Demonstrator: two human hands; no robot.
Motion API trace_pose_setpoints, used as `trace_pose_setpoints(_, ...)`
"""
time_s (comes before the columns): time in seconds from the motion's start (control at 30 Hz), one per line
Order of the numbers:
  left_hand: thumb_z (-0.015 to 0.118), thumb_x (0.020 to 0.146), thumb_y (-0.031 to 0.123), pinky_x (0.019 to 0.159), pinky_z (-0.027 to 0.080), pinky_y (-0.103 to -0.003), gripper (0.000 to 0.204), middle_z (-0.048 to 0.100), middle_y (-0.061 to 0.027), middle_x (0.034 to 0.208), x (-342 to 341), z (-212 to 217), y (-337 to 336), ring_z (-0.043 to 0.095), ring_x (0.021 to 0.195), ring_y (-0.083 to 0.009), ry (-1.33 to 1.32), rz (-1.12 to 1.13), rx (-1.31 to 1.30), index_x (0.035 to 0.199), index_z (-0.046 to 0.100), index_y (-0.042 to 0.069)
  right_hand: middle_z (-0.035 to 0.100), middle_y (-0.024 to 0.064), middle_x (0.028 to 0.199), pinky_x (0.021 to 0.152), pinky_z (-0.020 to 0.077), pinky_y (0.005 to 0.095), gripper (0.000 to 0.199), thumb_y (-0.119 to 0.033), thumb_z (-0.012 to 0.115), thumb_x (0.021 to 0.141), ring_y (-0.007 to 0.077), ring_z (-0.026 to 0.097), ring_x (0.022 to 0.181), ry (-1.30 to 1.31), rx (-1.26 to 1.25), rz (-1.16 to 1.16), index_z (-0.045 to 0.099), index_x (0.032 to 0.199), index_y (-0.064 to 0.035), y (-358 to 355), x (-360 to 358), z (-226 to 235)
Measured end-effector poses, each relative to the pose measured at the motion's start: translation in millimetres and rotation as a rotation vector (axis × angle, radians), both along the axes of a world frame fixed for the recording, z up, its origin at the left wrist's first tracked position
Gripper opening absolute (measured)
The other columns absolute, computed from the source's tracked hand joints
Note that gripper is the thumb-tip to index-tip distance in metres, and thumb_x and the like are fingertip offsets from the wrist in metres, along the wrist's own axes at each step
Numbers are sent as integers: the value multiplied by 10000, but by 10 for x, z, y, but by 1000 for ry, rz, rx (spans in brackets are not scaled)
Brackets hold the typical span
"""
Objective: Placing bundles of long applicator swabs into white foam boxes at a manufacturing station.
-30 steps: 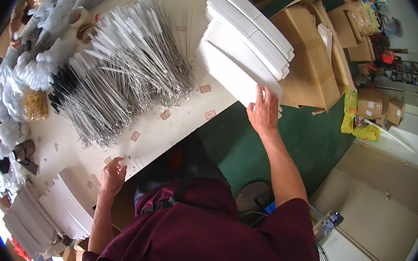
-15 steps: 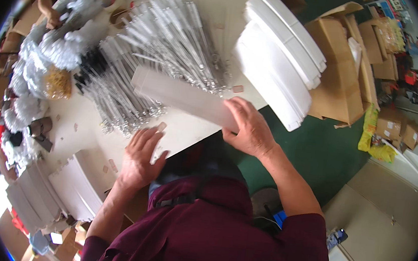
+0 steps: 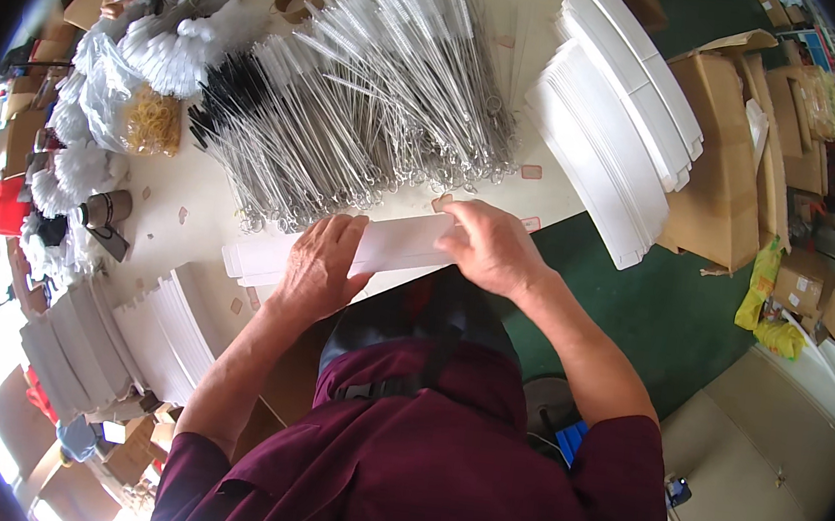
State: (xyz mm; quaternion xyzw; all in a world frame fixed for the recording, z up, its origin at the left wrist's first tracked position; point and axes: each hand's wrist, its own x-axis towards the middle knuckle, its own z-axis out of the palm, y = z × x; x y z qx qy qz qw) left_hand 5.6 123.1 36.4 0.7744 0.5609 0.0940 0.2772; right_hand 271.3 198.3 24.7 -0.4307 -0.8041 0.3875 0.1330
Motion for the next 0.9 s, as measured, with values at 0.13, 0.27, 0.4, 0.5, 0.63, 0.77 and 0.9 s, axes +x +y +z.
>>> trace_pose_setpoints(0.13, 820, 725, 195, 964, 477, -456, 734, 591, -200, 1171, -18, -46, -104, 590, 1093, -375, 24, -8, -15, 1345, 488, -18, 689, 62, 821, 644, 514, 281, 263, -75, 722, 897, 107, 639, 720, 134, -569, -223, 650, 1118, 47, -5, 10, -154)
trace_pose_setpoints(0.27, 826, 720, 203, 898, 499, -464, 790, 589, -186, 1115, 61, -139, -170, 607, 1017, -372, -54, 15, 65, 1379, 447, -14, 661, 28, 796, 610, 480, 266, 225, -56, 685, 909, 72, 589, 703, 288, -734, -285, 660, 1101, 58, -84, -224, -196)
trace_pose_setpoints(0.4, 840, 712, 210, 854, 515, -465, 792, 588, -179, 1105, 63, -184, -188, 621, 998, -366, -58, 77, 2, 1376, 458, 13, 701, 98, 895, 675, 530, 320, 235, -88, 696, 912, 165, 662, 765, 334, -581, -315, 652, 1116, 21, -153, -367, -260)
trace_pose_setpoints(0.5, 845, 711, 211, 845, 517, -465, 789, 588, -172, 1106, 13, -240, -230, 625, 994, -363, -13, 131, -6, 1375, 463, 26, 676, 135, 992, 763, 550, 384, 261, -106, 695, 896, 284, 673, 892, 33, 300, -148, 636, 1133, -12, -151, -388, -90)
trace_pose_setpoints(0.63, 840, 711, 204, 841, 515, -461, 764, 590, -163, 1114, -31, -319, -257, 624, 987, -357, 27, 162, 45, 1359, 479, 22, 642, 135, 1013, 803, 547, 407, 308, -133, 710, 871, 330, 646, 952, -7, 230, -112, 626, 1149, -30, -363, -528, 14)
trace_pose_setpoints(0.77, 818, 714, 189, 848, 508, -447, 715, 592, -160, 1115, -15, -335, -233, 617, 967, -343, 81, 125, 51, 1326, 500, -2, 648, 142, 1033, 799, 555, 389, 368, -135, 725, 864, 310, 659, 912, 28, 102, -223, 618, 1196, -16, -573, -672, -180)
trace_pose_setpoints(0.9, 805, 718, 186, 855, 506, -436, 694, 594, -157, 1110, -66, -427, -332, 613, 965, -336, 89, 142, 73, 1312, 510, -17, 675, 161, 1060, 779, 567, 369, 379, -148, 739, 865, 278, 687, 873, 105, -314, -353, 625, 1189, 14, -628, -739, -248)
